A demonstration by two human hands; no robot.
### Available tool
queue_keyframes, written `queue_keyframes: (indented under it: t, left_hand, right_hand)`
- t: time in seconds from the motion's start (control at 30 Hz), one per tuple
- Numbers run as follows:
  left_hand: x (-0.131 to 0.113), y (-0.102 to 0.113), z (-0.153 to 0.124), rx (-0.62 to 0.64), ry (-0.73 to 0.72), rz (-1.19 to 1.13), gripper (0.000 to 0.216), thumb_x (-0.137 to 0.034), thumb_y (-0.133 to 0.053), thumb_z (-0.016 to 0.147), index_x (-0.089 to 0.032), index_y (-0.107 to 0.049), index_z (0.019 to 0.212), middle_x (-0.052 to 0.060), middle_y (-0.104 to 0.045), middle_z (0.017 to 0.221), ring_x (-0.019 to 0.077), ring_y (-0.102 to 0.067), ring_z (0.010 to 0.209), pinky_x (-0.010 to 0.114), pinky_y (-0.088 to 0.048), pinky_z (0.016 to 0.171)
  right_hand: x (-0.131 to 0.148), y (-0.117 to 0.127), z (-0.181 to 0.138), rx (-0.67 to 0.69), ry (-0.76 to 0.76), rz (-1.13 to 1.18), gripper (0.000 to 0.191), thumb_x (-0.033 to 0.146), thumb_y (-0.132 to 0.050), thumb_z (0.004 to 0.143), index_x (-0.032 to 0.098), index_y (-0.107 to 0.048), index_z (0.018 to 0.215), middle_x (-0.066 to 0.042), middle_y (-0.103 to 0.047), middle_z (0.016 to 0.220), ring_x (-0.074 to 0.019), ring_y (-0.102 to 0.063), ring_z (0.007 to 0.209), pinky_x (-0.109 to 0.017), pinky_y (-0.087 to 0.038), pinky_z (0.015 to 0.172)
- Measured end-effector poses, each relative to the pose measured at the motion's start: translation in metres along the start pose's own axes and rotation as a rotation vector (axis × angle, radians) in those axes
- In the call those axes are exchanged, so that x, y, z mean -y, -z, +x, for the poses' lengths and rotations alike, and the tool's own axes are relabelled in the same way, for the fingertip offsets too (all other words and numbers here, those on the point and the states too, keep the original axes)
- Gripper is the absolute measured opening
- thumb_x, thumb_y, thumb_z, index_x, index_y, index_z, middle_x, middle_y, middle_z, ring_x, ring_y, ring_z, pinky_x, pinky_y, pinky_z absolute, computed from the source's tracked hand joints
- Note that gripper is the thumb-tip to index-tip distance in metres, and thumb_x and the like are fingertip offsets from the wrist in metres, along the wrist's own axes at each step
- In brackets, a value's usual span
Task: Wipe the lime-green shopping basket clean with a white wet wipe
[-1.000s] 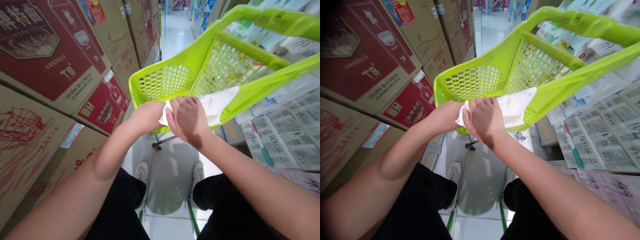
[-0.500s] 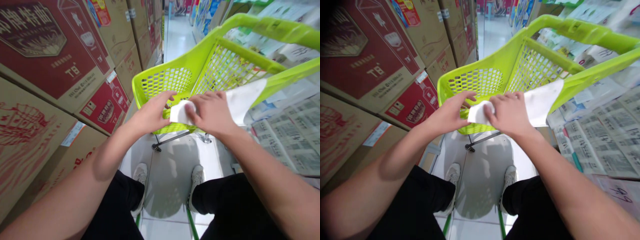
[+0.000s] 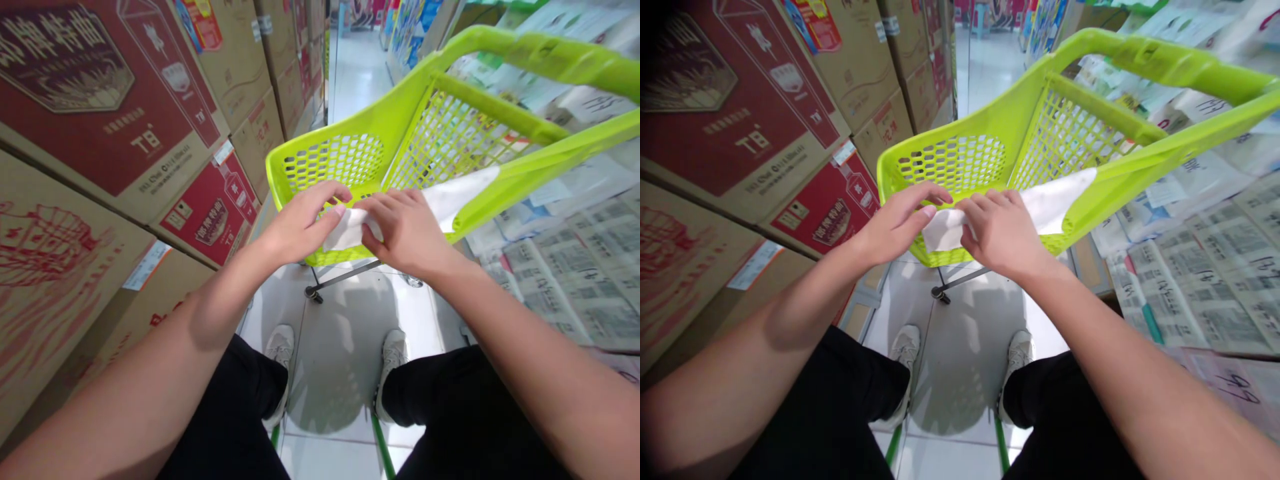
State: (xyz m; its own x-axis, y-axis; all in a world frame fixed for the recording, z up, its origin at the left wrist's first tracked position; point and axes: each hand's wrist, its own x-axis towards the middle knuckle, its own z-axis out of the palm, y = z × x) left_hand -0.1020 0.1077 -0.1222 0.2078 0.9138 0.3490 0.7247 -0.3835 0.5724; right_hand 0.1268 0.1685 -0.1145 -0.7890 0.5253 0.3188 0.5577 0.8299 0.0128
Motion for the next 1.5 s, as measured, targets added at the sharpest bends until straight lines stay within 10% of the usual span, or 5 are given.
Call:
queue_keyframes:
  t: [0.3,0.53,0.73,1.2,1.5]
  left_hand:
    - [-0.010,-0.014,0.002,0.125,0.030,0.211,0.047,-0.044,-0.063,0.100,-0.024,-0.065,0.143,0.009,-0.071,0.146,0.0314,-0.068,0.131,0.044,-0.056,0.108]
    - [-0.017,-0.023,0.001,-0.003,0.087,0.094,0.048,-0.052,-0.046,0.109,-0.025,-0.059,0.147,0.008,-0.068,0.153,0.0275,-0.067,0.131,0.042,-0.056,0.109]
    - [-0.027,-0.025,0.000,-0.032,0.241,0.256,0.042,-0.052,-0.044,0.113,-0.026,-0.066,0.137,0.007,-0.077,0.132,0.0293,-0.070,0.125,0.040,-0.057,0.102]
    - [-0.024,-0.015,0.004,0.098,0.301,0.391,0.061,-0.066,-0.033,0.113,-0.026,-0.077,0.121,0.009,-0.082,0.108,0.0335,-0.076,0.104,0.043,-0.057,0.089]
    - [-0.026,-0.011,0.003,0.169,0.242,0.432,0.063,-0.064,-0.027,0.115,-0.028,-0.078,0.123,0.009,-0.083,0.115,0.0335,-0.077,0.109,0.041,-0.057,0.085]
  right_hand:
    - [-0.034,0.018,0.004,0.026,-0.298,-0.077,0.041,0.033,-0.041,0.102,0.021,-0.077,0.087,-0.013,-0.078,0.086,-0.0294,-0.066,0.079,-0.040,-0.035,0.077]
    - [0.001,0.004,0.000,0.002,-0.041,0.129,0.046,0.036,-0.038,0.110,0.022,-0.081,0.107,-0.010,-0.083,0.104,-0.0260,-0.071,0.093,-0.039,-0.037,0.087]
    - [-0.035,0.023,0.001,0.044,-0.353,-0.129,0.045,0.036,-0.045,0.101,0.019,-0.079,0.077,-0.013,-0.071,0.069,-0.0249,-0.055,0.064,-0.040,-0.028,0.069]
    - [-0.058,0.015,-0.001,-0.112,-0.332,-0.138,0.070,0.059,-0.027,0.115,0.018,-0.078,0.090,-0.017,-0.074,0.077,-0.0303,-0.064,0.088,-0.045,-0.036,0.088]
    - [-0.017,-0.003,0.002,-0.068,-0.087,-0.026,0.067,0.060,-0.023,0.116,0.023,-0.078,0.103,-0.013,-0.080,0.098,-0.0310,-0.068,0.095,-0.045,-0.038,0.087]
